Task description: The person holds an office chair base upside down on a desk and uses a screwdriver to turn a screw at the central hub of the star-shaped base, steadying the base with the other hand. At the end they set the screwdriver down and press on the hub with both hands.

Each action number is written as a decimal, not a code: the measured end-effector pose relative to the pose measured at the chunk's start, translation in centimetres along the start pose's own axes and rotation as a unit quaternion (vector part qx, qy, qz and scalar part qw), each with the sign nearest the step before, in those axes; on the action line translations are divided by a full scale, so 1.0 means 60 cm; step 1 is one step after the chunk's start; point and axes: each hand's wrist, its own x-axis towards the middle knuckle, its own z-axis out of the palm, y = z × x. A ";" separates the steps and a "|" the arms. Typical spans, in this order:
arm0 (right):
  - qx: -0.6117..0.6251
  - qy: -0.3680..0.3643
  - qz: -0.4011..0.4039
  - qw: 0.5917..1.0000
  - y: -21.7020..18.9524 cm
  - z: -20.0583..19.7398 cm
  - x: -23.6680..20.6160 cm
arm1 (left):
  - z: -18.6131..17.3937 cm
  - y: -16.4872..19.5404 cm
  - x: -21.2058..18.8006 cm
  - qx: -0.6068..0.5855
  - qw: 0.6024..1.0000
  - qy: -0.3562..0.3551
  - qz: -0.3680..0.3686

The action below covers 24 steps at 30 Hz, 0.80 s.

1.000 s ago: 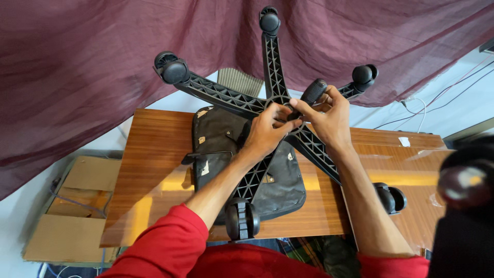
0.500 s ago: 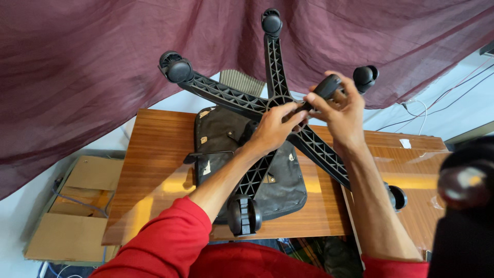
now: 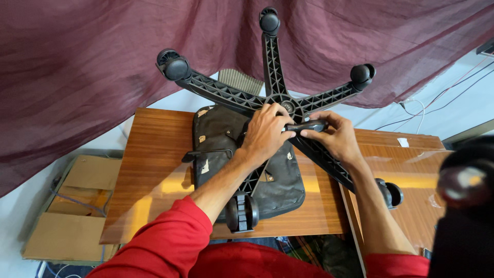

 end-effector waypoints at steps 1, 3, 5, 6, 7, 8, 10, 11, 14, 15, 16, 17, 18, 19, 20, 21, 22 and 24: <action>-0.013 -0.001 -0.007 1.000 0.004 0.004 -0.002 | 0.003 -0.004 -0.003 0.004 1.000 -0.001 0.004; -0.040 -0.003 -0.019 0.999 0.008 0.009 -0.005 | 0.008 -0.011 -0.006 0.010 1.000 -0.001 0.011; -0.042 -0.010 -0.020 0.999 0.010 0.007 -0.008 | 0.009 -0.013 -0.011 0.010 1.000 0.008 0.027; -0.042 -0.013 -0.022 0.999 0.009 0.008 -0.007 | 0.007 -0.015 -0.012 0.012 0.999 0.013 0.036; -0.049 -0.013 -0.031 0.998 0.008 0.009 -0.007 | 0.004 -0.016 -0.011 0.010 0.999 0.009 0.037; -0.056 -0.014 -0.038 0.998 0.007 0.008 -0.008 | 0.002 -0.016 -0.011 0.006 0.999 0.005 0.037; -0.056 -0.016 -0.037 0.998 0.003 0.006 -0.006 | -0.006 -0.013 -0.008 -0.004 0.999 0.003 0.037; -0.048 -0.018 -0.027 0.998 -0.001 0.006 -0.005 | -0.011 -0.012 -0.007 -0.012 0.999 0.004 0.036; -0.065 -0.003 -0.048 0.997 -0.014 0.003 -0.005 | -0.022 0.000 -0.002 -0.023 1.000 0.002 0.008; -0.078 0.007 -0.064 0.995 -0.019 0.003 -0.004 | -0.026 0.002 0.003 -0.026 1.000 0.000 -0.005; -0.095 0.028 -0.090 0.991 -0.023 0.005 -0.005 | -0.029 0.004 0.008 -0.024 0.999 0.026 0.005; -0.113 0.048 -0.116 0.986 -0.027 0.008 -0.005 | -0.031 0.006 0.012 -0.023 0.998 0.053 0.015; -0.131 0.069 -0.141 0.979 -0.031 0.011 -0.006 | -0.032 0.007 0.016 -0.022 0.996 0.079 0.025; -0.170 0.083 -0.172 0.967 -0.034 0.014 -0.005 | -0.031 0.008 0.022 0.000 0.996 0.085 0.032; -0.207 0.097 -0.202 0.952 -0.037 0.016 -0.003 | -0.030 0.008 0.028 0.023 0.995 0.090 0.040; -0.245 0.110 -0.231 0.935 -0.040 0.019 -0.002 | -0.028 0.007 0.032 0.047 0.993 0.095 0.047; -0.263 0.110 -0.227 0.931 -0.042 0.021 -0.001 | -0.027 0.005 0.033 0.049 0.994 0.088 0.039; -0.302 0.110 -0.218 0.922 -0.046 0.027 0.000 | -0.023 0.000 0.036 0.052 0.996 0.074 0.021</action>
